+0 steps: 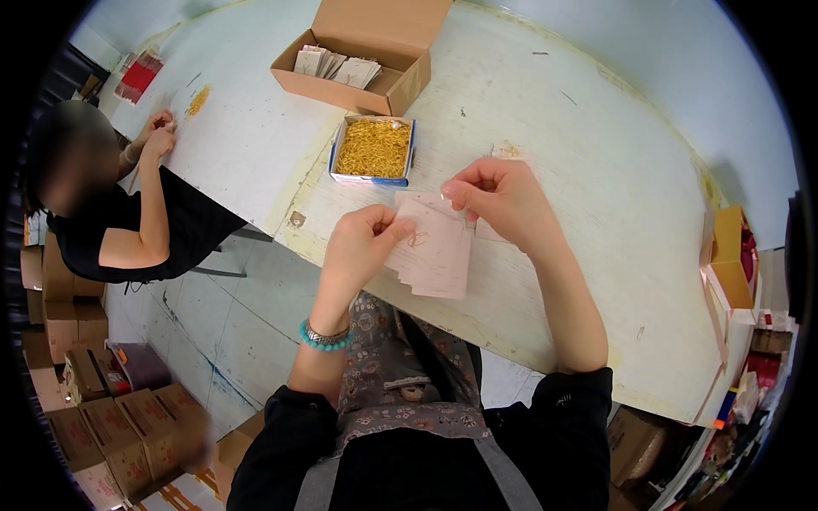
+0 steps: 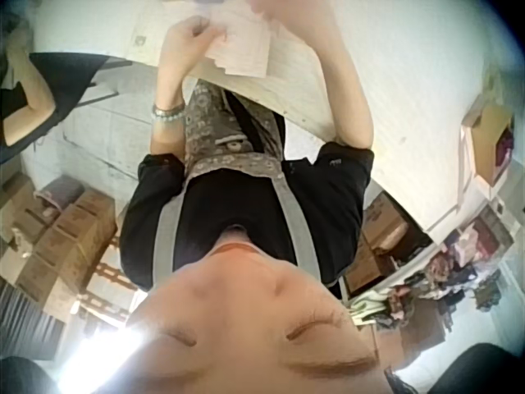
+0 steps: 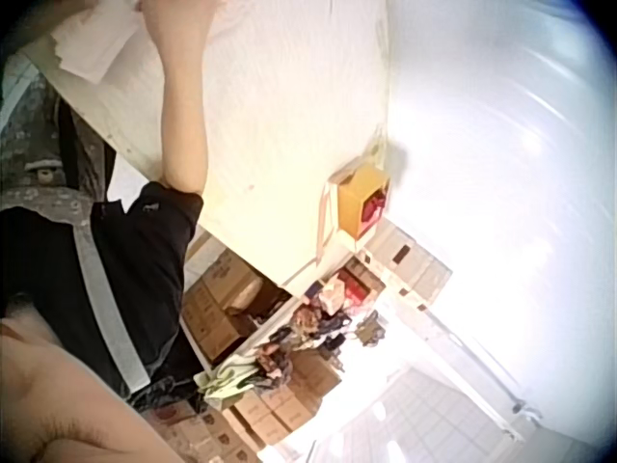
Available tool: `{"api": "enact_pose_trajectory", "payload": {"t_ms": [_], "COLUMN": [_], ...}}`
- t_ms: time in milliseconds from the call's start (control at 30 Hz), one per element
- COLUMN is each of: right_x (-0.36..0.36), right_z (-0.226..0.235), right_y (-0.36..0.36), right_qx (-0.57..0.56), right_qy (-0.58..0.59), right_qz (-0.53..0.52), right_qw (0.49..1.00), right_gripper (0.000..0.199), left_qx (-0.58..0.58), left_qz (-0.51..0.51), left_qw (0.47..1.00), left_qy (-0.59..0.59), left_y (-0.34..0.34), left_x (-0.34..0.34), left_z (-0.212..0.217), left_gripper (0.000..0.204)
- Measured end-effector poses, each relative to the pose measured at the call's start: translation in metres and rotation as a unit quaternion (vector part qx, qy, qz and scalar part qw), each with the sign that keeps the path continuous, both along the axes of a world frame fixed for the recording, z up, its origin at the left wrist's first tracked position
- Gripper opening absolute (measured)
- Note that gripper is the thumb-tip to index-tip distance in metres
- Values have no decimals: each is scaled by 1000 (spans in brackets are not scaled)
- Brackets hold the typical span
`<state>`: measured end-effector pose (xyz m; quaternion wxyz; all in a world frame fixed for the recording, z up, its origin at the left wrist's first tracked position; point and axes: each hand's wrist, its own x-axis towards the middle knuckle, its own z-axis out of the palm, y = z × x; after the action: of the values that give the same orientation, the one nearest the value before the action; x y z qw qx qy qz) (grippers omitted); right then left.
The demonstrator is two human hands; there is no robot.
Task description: The person picks small yellow pins from a container and places them onto pink paper cards. They fold the cards over the pins to secure them and stack the finished items.
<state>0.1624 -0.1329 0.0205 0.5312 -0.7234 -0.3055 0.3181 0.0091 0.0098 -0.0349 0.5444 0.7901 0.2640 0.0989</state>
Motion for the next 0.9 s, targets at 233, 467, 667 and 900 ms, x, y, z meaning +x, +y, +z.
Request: {"api": "enact_pose_trajectory", "payload": {"t_ms": [233,467,667,900], "right_x": [-5,-8,-11,-26], "right_z": [-8,-7,-7,-15], "right_y": [6,4,2,9], "right_qx": [-40,-22,13,215], "right_qy": [20,-18,-38,-300], "right_qz": [40,57,23,-78], "right_qw": [998,998,999,926], "right_gripper": [24,25,22,13], "left_qx": [210,215,248,291], "left_qz": [96,89,62,25], "left_qw": [972,967,953,946], "left_qy": [-41,-107,-160,-138], "left_y": [-23,-32,-34,-44], "left_x": [-8,-9,-8,-7], "left_z": [31,37,39,47], "left_gripper": [19,13,13,21]}}
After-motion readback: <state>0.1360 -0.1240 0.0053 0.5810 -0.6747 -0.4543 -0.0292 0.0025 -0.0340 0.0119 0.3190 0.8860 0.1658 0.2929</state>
